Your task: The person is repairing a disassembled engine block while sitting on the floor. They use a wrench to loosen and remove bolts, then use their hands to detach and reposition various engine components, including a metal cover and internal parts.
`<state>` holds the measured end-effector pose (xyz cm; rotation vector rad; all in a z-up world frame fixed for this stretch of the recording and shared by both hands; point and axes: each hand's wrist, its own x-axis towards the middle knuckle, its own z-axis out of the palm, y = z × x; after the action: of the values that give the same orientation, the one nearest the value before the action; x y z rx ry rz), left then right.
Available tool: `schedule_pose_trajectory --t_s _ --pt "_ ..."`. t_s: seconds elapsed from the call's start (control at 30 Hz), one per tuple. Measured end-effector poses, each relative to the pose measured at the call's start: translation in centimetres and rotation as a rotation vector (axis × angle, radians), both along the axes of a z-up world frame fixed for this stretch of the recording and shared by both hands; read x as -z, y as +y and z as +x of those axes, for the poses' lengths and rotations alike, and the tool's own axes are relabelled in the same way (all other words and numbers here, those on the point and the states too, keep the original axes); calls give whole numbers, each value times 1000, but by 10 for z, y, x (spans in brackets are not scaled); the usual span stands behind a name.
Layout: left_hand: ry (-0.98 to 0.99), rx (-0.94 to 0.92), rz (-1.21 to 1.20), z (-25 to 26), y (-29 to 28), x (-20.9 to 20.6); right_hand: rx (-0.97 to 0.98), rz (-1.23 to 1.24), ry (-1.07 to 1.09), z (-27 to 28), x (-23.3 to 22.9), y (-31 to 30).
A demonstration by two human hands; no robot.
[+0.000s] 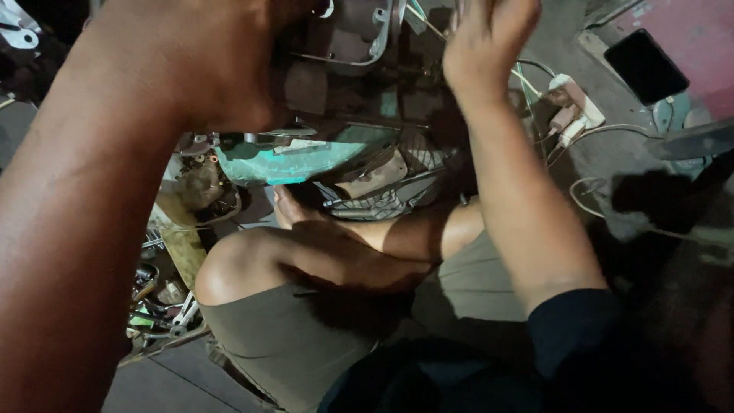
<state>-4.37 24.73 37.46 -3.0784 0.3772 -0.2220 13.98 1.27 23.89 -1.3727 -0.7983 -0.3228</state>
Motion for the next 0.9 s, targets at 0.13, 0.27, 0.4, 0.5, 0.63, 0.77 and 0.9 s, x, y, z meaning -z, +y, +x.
schedule_pose_trajectory --t_s 0.13,0.27,0.4,0.5,0.63,0.77,0.9 --pt "-5 -40 -33 0 -8 1 202 -149 -301 -70 -8 -29" --pt "-21 57 -53 0 2 4 114 -230 -247 -132 37 -51" --pt "22 11 -3 -1 -1 -2 187 -302 -217 -164 72 -59" --pt "70 5 -57 -10 1 -5 322 -369 -116 -180 56 -53" --pt "76 -4 -38 -21 5 -4 312 -109 201 -179 64 -54" --pt "74 -21 -20 -19 6 -4 296 -99 310 -175 81 -68" --pt "65 -46 12 -9 3 -4 217 -72 416 -176 77 -70"
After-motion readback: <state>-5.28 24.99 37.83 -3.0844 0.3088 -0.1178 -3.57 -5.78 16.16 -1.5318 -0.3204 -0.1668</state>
